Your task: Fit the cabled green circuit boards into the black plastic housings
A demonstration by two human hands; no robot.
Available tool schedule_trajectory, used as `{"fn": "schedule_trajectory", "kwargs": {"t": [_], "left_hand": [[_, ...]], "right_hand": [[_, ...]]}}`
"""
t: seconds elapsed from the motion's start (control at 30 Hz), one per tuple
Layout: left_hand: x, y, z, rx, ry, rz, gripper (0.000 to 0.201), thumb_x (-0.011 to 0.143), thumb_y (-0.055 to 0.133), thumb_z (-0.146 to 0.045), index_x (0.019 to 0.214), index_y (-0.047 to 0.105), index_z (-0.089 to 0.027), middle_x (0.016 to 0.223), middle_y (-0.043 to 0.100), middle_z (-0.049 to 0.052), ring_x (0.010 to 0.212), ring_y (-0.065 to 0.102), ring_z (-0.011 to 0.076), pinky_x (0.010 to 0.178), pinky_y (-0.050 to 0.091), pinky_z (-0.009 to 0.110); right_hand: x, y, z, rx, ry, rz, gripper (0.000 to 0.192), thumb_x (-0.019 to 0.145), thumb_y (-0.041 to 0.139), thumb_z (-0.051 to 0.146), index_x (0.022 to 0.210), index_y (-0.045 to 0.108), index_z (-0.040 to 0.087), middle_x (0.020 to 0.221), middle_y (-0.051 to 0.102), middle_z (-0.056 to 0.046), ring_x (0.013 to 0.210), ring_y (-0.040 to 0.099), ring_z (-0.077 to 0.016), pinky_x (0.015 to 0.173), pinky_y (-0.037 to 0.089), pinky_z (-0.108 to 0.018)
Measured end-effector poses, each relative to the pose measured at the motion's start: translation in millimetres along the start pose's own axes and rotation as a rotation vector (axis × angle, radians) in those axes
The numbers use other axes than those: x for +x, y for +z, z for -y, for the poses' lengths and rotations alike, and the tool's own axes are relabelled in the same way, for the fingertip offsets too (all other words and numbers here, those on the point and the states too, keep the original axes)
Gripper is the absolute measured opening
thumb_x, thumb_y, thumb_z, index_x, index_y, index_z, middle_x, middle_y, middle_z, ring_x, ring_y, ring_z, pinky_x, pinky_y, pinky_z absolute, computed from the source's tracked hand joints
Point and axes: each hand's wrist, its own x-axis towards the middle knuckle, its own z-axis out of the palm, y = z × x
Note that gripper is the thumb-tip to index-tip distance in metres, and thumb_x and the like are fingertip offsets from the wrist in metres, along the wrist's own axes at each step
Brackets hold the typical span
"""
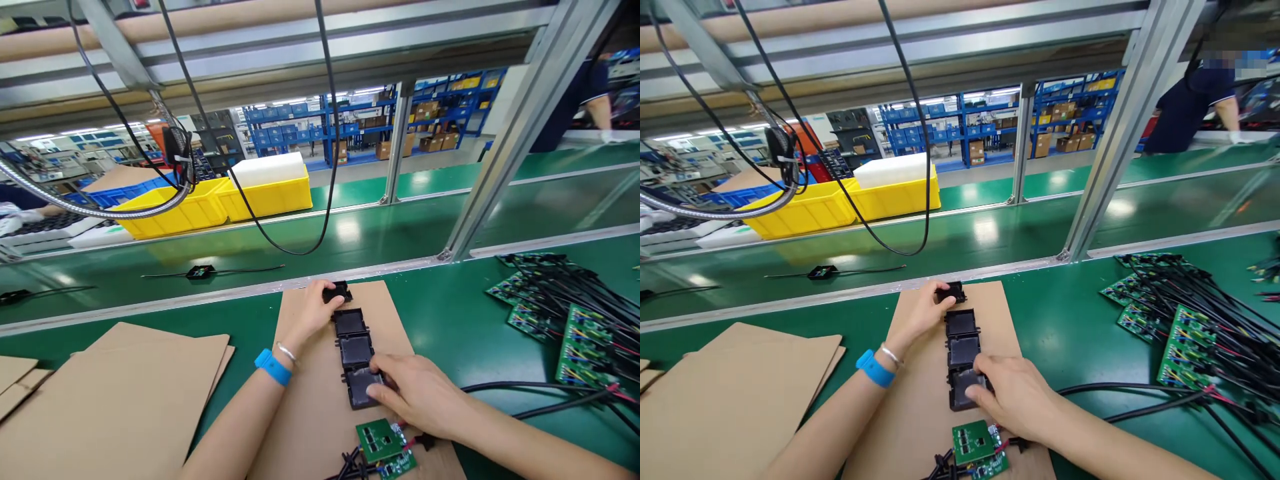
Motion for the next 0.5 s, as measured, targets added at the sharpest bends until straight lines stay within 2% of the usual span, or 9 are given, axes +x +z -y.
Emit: {"fn": "schedule_trajectory", "kwargs": {"t": [0.07, 0.13, 0.2, 0.3, 0.4, 0.5], "left_hand": [[6, 9.0, 6, 0.068, 0.042, 0.064, 0.029, 0.093, 0.060, -0.033, 0.117, 0.059, -0.017, 0.125, 0.058, 0.009, 0.110, 0.058, 0.0246, 0.094, 0.048, 0.048], [6, 11.0, 10, 0.116, 0.067, 0.117, 0.029, 0.094, 0.060, -0.034, 0.118, 0.059, -0.018, 0.127, 0.057, 0.009, 0.112, 0.057, 0.0250, 0.096, 0.047, 0.049], [3, 5.5, 13, 0.148, 0.078, 0.145, 0.028, 0.093, 0.060, -0.033, 0.116, 0.061, -0.018, 0.128, 0.057, 0.009, 0.116, 0.055, 0.0256, 0.100, 0.043, 0.051], [-12, -12.0, 7, 0.164, 0.079, 0.108, 0.026, 0.090, 0.062, -0.030, 0.115, 0.064, -0.021, 0.128, 0.059, 0.008, 0.124, 0.048, 0.0272, 0.108, 0.032, 0.050], [-53, -24.4, -16, 0.139, 0.085, 0.058, 0.026, 0.089, 0.059, -0.031, 0.113, 0.067, -0.024, 0.124, 0.062, 0.007, 0.120, 0.050, 0.0280, 0.107, 0.033, 0.043], [-113, -21.7, -39, 0.087, 0.093, 0.125, 0.022, 0.081, 0.069, -0.035, 0.102, 0.072, -0.028, 0.110, 0.067, 0.007, 0.104, 0.058, 0.0295, 0.093, 0.044, 0.035]], "right_hand": [[-1, 4, -1, -0.027, -0.055, -0.022, 0.020, 0.089, 0.063, 0.039, 0.099, 0.063, 0.021, 0.094, 0.065, -0.003, 0.084, 0.062, -0.0229, 0.070, 0.042, -0.031], [-1, 8, -1, -0.011, -0.090, -0.011, 0.025, 0.086, 0.068, 0.041, 0.101, 0.064, 0.022, 0.098, 0.064, -0.004, 0.088, 0.062, -0.0231, 0.073, 0.043, -0.031], [-2, 9, 1, 0.017, -0.116, 0.008, 0.028, 0.087, 0.067, 0.043, 0.105, 0.064, 0.022, 0.097, 0.063, -0.004, 0.088, 0.061, -0.0231, 0.074, 0.044, -0.031], [-9, 2, 5, 0.033, -0.146, -0.005, 0.028, 0.087, 0.066, 0.043, 0.103, 0.062, 0.020, 0.096, 0.062, -0.005, 0.087, 0.059, -0.0234, 0.073, 0.044, -0.032], [-24, -6, 7, 0.020, -0.231, 0.016, 0.029, 0.081, 0.072, 0.043, 0.092, 0.061, 0.019, 0.095, 0.062, -0.006, 0.089, 0.056, -0.0239, 0.076, 0.044, -0.033], [-35, -7, 11, -0.056, -0.355, 0.004, 0.018, 0.085, 0.066, 0.035, 0.090, 0.062, 0.018, 0.094, 0.064, -0.007, 0.093, 0.055, -0.0237, 0.085, 0.043, -0.034]]}}
